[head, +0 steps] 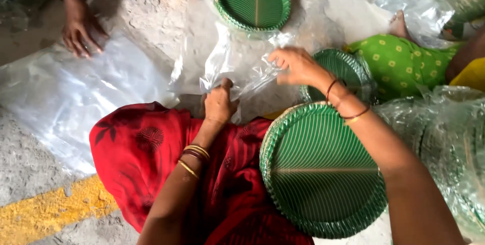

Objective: The person packages green leaf-patterned plates by picking them up from a pile and sliding them into clear plastic bags by hand.

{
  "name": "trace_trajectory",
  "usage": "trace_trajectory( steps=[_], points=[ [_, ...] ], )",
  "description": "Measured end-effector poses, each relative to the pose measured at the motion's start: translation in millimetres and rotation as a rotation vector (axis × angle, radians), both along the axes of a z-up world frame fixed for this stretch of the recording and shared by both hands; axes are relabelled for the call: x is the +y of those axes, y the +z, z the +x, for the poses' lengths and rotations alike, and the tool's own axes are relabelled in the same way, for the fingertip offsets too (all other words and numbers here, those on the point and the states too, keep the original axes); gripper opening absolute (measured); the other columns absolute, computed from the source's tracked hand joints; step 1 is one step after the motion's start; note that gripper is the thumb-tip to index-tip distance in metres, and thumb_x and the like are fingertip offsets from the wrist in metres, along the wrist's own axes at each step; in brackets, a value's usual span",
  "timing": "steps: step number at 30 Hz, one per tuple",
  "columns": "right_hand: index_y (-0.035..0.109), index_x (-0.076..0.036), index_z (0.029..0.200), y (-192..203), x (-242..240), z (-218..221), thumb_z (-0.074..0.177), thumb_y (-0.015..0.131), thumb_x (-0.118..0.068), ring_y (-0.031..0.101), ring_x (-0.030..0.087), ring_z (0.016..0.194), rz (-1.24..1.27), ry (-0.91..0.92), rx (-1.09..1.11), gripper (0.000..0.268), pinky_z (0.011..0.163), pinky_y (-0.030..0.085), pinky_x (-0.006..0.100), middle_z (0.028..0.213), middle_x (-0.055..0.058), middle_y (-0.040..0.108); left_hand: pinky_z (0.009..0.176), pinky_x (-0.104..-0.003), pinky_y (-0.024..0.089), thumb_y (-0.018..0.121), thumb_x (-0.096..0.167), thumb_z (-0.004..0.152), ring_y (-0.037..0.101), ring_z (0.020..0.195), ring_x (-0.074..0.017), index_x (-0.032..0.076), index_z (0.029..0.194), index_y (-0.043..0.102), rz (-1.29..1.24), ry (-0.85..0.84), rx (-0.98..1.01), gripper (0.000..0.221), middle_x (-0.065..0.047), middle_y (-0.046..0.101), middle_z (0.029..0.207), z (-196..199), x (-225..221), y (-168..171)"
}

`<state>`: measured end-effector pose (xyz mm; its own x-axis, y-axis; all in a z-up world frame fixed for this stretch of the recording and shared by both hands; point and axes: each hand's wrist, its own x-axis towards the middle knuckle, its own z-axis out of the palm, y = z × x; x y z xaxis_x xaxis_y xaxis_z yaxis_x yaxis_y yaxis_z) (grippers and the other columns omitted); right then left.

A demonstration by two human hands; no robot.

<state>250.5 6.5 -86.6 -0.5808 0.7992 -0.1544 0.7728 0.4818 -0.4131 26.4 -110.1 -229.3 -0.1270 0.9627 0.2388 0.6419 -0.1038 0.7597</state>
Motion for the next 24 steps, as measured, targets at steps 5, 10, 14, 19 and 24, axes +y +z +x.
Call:
trace_trajectory(
  steps=[5, 10, 14, 19, 24],
  points=[
    [0.063, -0.006, 0.12, 26.4, -34.3, -15.3, 0.067, 0.088, -0.02, 0.062, 0.036, 0.112, 0.305, 0.239, 0.138, 0.061, 0.097, 0.051, 0.045, 0.121, 0.017, 0.065, 0.063, -0.043, 0.051, 0.079, 0.023, 0.087, 0.063, 0.064, -0.0327, 0.005, 0.097, 0.068, -0.087, 0.056, -0.372, 0.024, -0.015, 0.067, 0.07, 17.9, 25.6, 3.0],
    [0.065, -0.009, 0.115, 31.4, -48.8, -46.1, 0.072, 0.081, -0.018, 0.065, 0.029, 0.107, 0.316, 0.398, 0.268, 0.047, 0.094, 0.052, 0.042, 0.115, 0.013, 0.068, 0.06, -0.029, 0.046, 0.069, 0.019, 0.098, 0.052, 0.065, -0.0116, 0.002, 0.091, 0.068, -0.032, -0.059, -0.771, 0.018, -0.003, 0.062, 0.07, 25.3, 59.1, 0.5],
    [0.068, -0.009, 0.096, 4.7, -23.2, -37.5, 0.094, 0.068, -0.012, 0.071, 0.021, 0.085, 0.156, 0.312, 0.199, 0.004, 0.079, 0.056, 0.033, 0.087, 0.003, 0.071, 0.064, -0.024, 0.047, 0.064, 0.011, 0.099, 0.055, 0.073, -0.0039, 0.003, 0.093, 0.069, 0.126, -0.125, -1.018, 0.011, 0.004, 0.066, 0.08, 11.4, 81.4, -30.4],
    [0.075, -0.011, 0.087, -2.3, -24.1, -6.9, 0.088, 0.073, -0.024, 0.074, 0.019, 0.07, -0.083, 0.323, -0.172, 0.013, 0.068, 0.058, 0.034, 0.076, 0.004, 0.074, 0.051, -0.026, 0.033, 0.066, 0.019, 0.101, 0.04, 0.058, -0.0092, 0.005, 0.092, 0.071, 0.061, 0.255, -0.997, 0.018, 0.002, 0.051, 0.068, -83.9, 84.8, -4.3],
    [0.078, -0.009, 0.095, 5.6, -28.9, -20.3, 0.07, 0.085, -0.029, 0.074, 0.019, 0.075, -0.202, 0.351, -0.17, 0.033, 0.067, 0.057, 0.036, 0.086, 0.008, 0.079, 0.065, -0.025, 0.048, 0.071, 0.012, 0.102, 0.054, 0.072, -0.0061, 0.004, 0.095, 0.072, 0.288, 0.169, -0.802, 0.011, 0.002, 0.065, 0.081, -68.3, 73.4, 48.3]
  ],
)
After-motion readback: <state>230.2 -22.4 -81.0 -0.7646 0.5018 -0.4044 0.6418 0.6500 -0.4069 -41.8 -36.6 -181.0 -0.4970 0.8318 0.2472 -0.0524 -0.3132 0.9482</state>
